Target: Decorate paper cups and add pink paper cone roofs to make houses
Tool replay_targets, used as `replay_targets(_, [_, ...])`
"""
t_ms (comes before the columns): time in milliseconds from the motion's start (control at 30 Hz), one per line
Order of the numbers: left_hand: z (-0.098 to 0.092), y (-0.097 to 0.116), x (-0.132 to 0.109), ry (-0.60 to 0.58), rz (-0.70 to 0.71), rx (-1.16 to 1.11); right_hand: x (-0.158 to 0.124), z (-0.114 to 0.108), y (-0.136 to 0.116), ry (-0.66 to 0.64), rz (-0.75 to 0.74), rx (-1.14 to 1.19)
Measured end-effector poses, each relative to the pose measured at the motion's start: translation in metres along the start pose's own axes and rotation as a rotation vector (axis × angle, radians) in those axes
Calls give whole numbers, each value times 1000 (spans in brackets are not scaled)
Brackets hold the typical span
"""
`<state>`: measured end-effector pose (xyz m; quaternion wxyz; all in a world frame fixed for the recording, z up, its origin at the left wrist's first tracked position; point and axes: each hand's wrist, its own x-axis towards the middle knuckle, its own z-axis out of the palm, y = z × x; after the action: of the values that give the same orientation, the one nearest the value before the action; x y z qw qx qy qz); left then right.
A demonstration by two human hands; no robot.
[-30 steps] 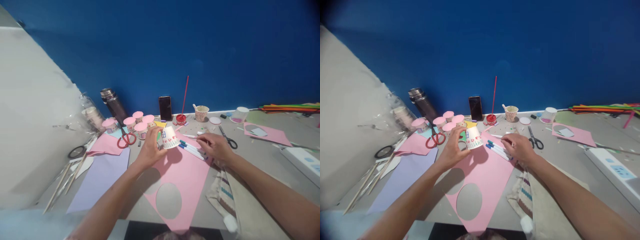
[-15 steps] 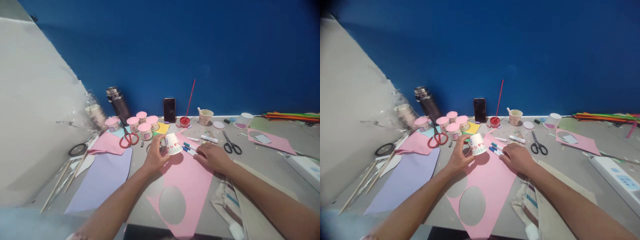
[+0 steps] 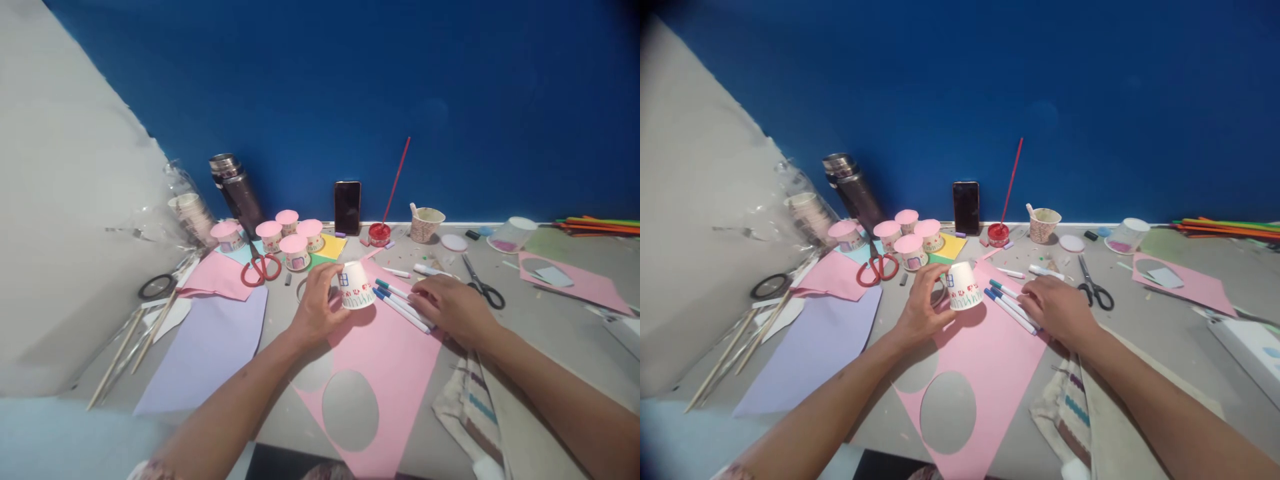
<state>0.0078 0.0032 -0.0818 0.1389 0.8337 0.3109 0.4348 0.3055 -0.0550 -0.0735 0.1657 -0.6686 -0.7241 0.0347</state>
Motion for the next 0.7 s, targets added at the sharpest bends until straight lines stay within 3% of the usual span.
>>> replay_targets(267, [1,4,2,-32,-59,-51,4,-4,1,-112,8,10])
replay_targets(533, [0,6,-1,-53,-241,-187,5,-2,2,-149,-7,-15])
replay_targets(700, [0,5,-3,-41,-230,-155,6,0,4,-150,-33,-13])
